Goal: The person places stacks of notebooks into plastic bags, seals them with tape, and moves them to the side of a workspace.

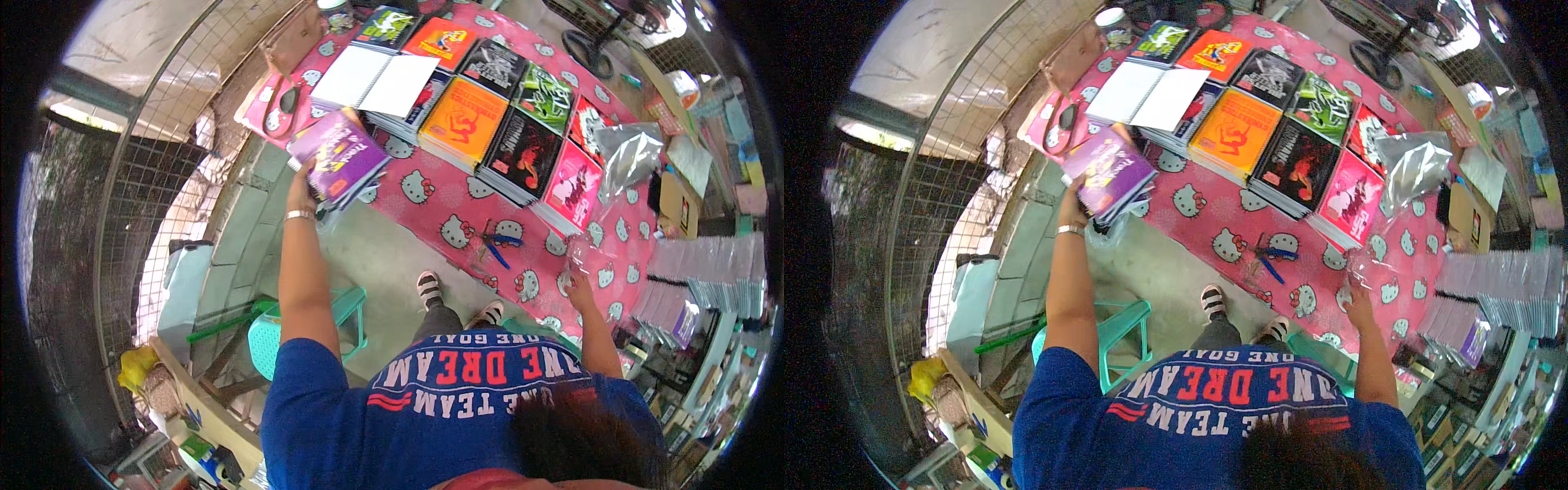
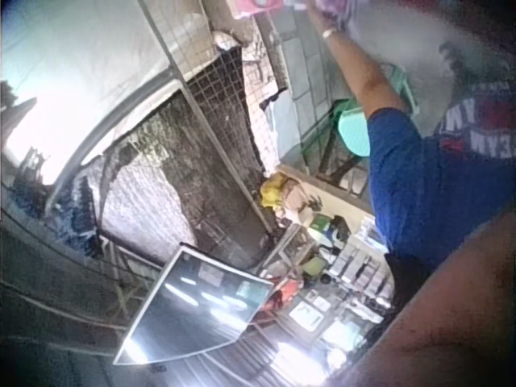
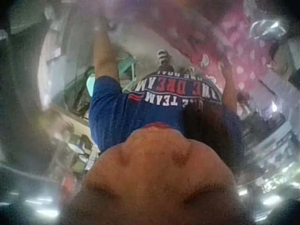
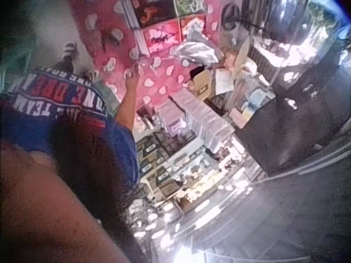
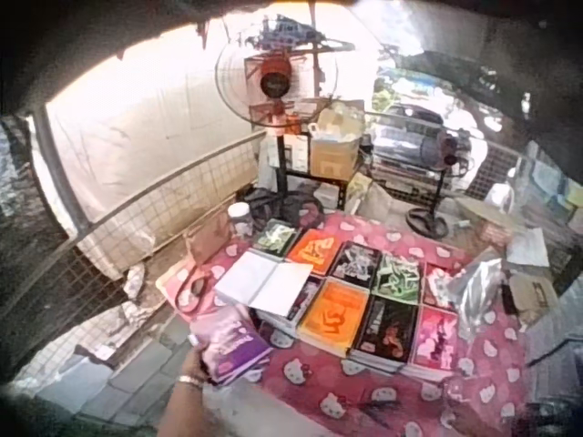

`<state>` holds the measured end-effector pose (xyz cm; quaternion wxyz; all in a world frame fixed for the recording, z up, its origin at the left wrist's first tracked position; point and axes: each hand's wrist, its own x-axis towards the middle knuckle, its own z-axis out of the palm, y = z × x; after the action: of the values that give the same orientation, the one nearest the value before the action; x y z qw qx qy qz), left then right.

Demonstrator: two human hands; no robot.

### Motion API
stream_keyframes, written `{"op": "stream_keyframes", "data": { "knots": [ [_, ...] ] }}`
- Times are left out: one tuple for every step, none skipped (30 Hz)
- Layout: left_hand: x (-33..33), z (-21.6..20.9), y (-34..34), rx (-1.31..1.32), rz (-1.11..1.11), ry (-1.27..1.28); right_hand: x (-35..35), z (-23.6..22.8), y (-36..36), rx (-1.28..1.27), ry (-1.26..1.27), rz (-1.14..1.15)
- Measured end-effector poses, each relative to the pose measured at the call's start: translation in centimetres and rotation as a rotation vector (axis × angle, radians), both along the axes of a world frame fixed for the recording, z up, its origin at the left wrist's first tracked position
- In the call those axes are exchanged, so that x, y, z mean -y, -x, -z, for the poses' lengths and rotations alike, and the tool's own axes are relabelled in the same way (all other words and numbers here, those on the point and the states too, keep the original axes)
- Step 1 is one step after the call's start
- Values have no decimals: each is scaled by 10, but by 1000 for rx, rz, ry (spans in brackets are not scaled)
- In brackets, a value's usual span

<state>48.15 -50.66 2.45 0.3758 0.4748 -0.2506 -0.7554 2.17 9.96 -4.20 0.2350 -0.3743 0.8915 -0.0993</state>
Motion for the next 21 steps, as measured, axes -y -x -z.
{"op": "stream_keyframes", "data": {
  "knots": [
    [-3,1,-3,-29,-16,79,3,-1,-4,-20,-4,5],
    [-5,0,-8,-113,-6,38,3,-1,-7,-17,-10,23],
    [-7,-7,-15,-198,0,0,5,-2,-8,-6,13,34],
    [-8,-6,-16,-208,-32,64,3,-2,-7,4,38,53],
    [-10,-5,-19,-267,7,75,-1,0,-6,3,37,74],
    [-13,-9,-19,-268,-17,119,-2,2,-5,-24,63,49],
    [-16,-11,-18,-265,-37,158,-4,3,-5,-47,85,28],
    [-18,-8,-17,-266,-15,154,-7,3,-3,-47,83,51],
    [-19,-7,-26,-302,-22,148,-3,3,0,-66,39,-4],
    [-19,-5,-30,-340,-25,138,3,-3,2,-85,-9,-55],
    [-18,-3,-32,-338,-14,136,9,-9,4,-82,-10,-44],
    [-17,-1,-35,-302,16,153,24,-26,2,15,-118,-27],
    [-13,3,-33,-270,53,166,28,-36,2,112,-228,-2],
    [-7,8,-32,-218,55,108,23,-33,4,112,-229,10],
    [1,13,-30,-224,66,106,18,-32,8,29,-163,-42],
    [9,18,-33,-36,111,77,22,-35,11,-53,-94,-103],
    [17,21,-37,153,151,49,27,-38,15,-56,-91,-104],
    [25,26,-50,330,204,50,51,-56,5,-126,-4,-51],
    [26,28,-48,333,208,48,71,-71,-4,-200,76,16],
    [23,28,-44,280,202,82,89,-80,-8,-219,190,-40],
    [22,25,-41,226,194,117,111,-84,-11,-239,306,-97]
  ]
}}
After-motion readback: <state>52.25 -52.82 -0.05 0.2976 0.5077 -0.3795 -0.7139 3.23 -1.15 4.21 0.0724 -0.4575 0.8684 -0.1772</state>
